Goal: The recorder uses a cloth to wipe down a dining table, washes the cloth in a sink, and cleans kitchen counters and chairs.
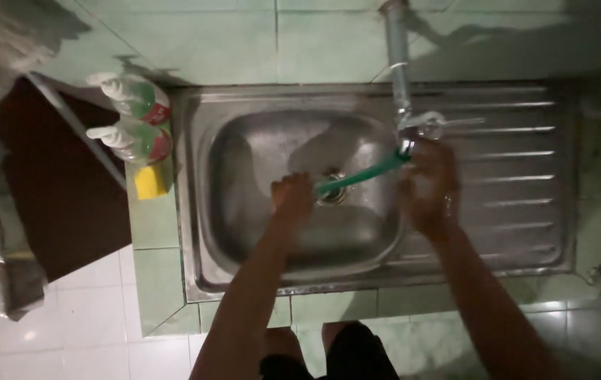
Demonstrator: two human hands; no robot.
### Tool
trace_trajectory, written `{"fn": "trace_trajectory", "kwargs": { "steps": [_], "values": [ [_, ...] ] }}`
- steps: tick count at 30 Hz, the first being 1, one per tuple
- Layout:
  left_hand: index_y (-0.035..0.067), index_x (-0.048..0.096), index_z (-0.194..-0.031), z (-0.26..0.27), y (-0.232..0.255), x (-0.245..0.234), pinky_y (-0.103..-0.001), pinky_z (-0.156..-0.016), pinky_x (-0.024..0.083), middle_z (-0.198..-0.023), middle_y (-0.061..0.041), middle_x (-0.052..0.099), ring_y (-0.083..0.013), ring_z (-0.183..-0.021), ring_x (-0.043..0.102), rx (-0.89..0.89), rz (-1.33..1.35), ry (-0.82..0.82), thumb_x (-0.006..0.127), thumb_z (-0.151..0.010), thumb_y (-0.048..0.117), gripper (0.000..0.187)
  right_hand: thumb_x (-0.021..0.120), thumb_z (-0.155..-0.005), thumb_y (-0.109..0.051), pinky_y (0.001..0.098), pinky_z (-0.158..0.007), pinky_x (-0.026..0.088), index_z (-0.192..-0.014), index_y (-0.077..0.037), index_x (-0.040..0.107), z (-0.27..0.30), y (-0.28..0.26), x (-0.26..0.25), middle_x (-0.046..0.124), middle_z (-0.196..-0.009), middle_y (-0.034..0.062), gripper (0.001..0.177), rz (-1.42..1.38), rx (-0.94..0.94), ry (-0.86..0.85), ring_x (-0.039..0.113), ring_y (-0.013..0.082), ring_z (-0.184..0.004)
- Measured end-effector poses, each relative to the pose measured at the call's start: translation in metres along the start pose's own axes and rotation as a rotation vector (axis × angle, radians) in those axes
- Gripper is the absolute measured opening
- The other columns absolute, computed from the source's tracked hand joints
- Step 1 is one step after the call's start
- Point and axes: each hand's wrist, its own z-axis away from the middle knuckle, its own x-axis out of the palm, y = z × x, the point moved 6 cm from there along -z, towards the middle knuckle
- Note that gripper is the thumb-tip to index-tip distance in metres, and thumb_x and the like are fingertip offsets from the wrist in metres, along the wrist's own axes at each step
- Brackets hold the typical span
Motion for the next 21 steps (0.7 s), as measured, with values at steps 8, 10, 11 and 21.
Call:
{"fn": "trace_trajectory", "kwargs": {
  "steps": [8,10,11,21],
  "values": [
    [0.011,0.059,-0.119,0.062,-0.031,-0.021,-0.05,-0.088,0.057,-0.119,-0.016,0.063,-0.0373,-0.11,0.066,-0.146,0.148,-0.014,0.066,-0.09,0.017,0.031,0.057,-0.109,-0.026,0.0376,-0.072,0.055,-0.116,-0.01,0.067,-0.07,-0.123,-0.072,0.071,-0.1,0.0139,0.02,0.47,-0.268,-0.013,0.067,0.0235,-0.081],
    [0.009,0.059,-0.116,0.08,-0.031,-0.045,-0.049,-0.088,0.056,-0.119,-0.017,0.062,-0.0378,-0.11,0.065,-0.162,0.132,0.023,0.071,-0.084,0.017,0.035,0.056,-0.108,-0.025,0.0406,-0.071,0.055,-0.106,-0.01,0.069,-0.066,-0.161,-0.069,0.072,-0.098,0.0151,0.02,0.471,-0.385,-0.018,0.067,0.0265,-0.078],
    [0.008,0.058,-0.116,0.088,-0.026,-0.055,-0.05,-0.087,0.056,-0.119,-0.018,0.062,-0.0378,-0.108,0.066,-0.131,0.161,0.042,0.072,-0.086,0.021,0.035,0.057,-0.1,-0.027,0.0428,-0.069,0.055,-0.104,-0.007,0.069,-0.062,-0.162,-0.065,0.071,-0.093,0.0151,0.023,0.452,-0.275,-0.113,0.067,0.0278,-0.076],
    [0.008,0.047,-0.13,0.152,0.039,-0.186,-0.044,-0.091,0.056,-0.119,-0.017,0.063,-0.0349,-0.108,0.065,-0.069,0.513,-0.059,0.089,-0.067,0.011,0.075,0.086,-0.064,-0.043,0.0573,-0.094,0.047,-0.135,-0.001,0.051,0.033,-0.193,0.009,0.055,-0.134,0.0245,0.09,0.195,-0.49,-0.345,0.057,0.0442,-0.117]
  ]
}}
